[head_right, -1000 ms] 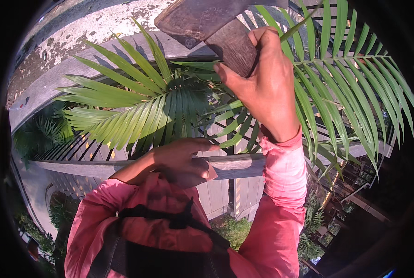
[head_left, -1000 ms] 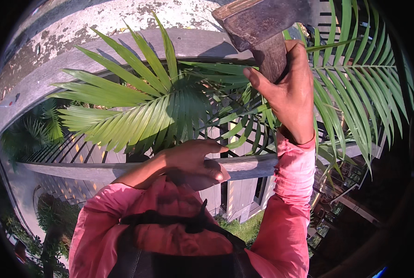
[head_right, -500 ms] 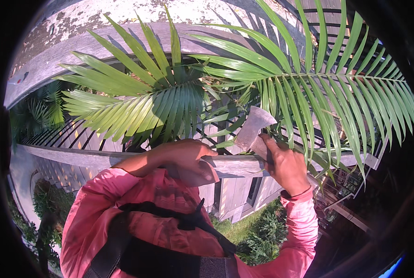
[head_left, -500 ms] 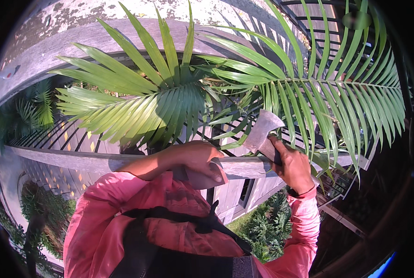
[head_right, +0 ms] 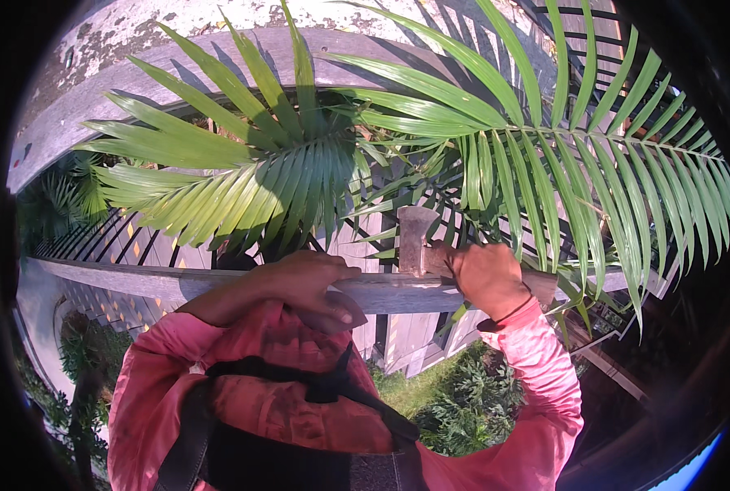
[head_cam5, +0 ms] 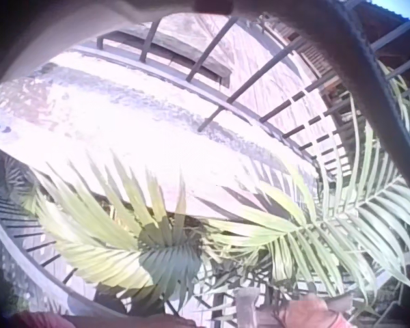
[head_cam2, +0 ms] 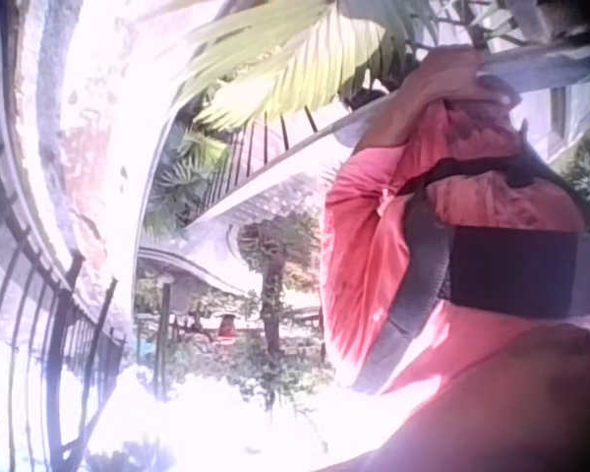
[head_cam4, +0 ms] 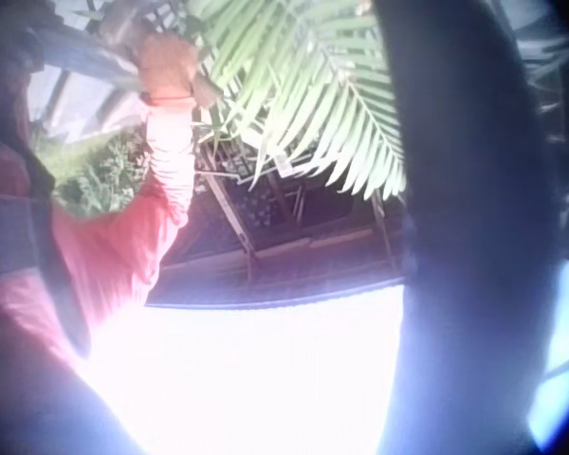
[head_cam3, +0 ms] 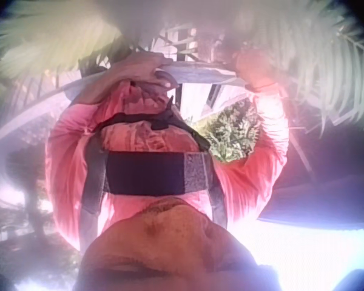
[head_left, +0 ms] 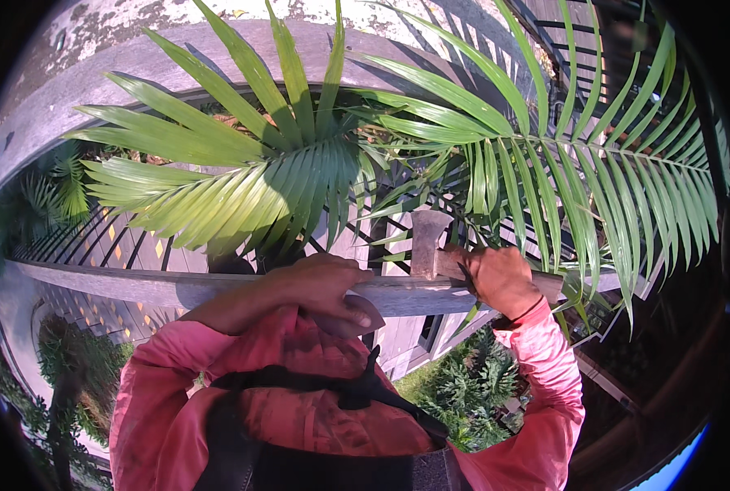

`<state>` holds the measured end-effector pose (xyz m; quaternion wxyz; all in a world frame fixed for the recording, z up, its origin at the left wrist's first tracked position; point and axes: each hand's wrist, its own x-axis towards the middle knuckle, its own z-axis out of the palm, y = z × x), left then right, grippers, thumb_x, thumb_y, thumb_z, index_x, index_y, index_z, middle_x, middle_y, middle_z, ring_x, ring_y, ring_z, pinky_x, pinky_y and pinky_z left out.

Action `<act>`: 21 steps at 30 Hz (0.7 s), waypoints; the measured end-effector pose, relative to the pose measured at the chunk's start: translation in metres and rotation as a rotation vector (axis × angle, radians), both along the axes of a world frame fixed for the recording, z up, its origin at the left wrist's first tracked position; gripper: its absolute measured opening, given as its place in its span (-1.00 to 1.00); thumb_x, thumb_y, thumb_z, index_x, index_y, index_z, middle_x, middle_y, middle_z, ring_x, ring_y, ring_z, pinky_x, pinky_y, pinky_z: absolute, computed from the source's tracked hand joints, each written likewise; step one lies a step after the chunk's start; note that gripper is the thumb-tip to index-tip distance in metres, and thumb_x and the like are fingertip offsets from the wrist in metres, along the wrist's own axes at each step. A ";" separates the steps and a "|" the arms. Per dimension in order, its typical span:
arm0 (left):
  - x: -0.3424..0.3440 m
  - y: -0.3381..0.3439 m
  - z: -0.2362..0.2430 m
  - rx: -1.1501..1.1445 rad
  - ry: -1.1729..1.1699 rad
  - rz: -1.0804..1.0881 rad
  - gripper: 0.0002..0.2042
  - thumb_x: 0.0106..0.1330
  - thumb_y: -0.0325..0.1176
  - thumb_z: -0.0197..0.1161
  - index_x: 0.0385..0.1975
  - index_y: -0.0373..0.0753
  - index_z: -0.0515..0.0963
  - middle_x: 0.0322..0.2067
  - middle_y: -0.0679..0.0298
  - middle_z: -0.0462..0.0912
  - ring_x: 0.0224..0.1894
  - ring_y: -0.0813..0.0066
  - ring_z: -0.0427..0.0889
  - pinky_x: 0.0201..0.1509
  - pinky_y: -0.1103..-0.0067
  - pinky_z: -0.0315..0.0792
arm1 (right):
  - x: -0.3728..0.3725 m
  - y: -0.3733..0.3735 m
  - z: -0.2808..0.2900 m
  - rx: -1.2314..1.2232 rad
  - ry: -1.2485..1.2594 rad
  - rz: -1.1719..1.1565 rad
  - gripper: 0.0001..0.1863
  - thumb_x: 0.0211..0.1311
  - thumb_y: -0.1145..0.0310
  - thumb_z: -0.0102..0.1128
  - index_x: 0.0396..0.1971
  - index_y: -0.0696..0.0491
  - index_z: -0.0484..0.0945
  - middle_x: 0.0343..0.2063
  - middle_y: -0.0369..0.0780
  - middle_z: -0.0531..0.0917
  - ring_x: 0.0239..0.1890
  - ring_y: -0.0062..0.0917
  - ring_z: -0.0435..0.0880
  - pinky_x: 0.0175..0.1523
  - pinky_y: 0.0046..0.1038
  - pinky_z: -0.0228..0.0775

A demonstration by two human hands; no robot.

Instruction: The person repairs a wooden railing by applying glue to a crack and securing it with a nail. They use a hammer to drive the nail into the wood and then wipe the surface with a cloth.

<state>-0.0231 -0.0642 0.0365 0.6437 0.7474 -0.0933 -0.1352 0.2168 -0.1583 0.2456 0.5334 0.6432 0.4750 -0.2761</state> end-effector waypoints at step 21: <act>-0.073 0.022 -0.002 0.255 0.084 0.278 -0.24 0.46 0.36 0.02 -0.33 -0.40 0.70 -0.39 -0.13 0.71 -0.19 -0.17 0.72 -0.04 0.09 0.58 | -0.036 -0.037 -0.006 1.286 0.469 -0.794 -0.25 0.13 0.32 0.46 0.32 0.19 0.39 -0.14 -0.07 0.59 -0.12 -0.20 0.58 0.07 -0.17 0.40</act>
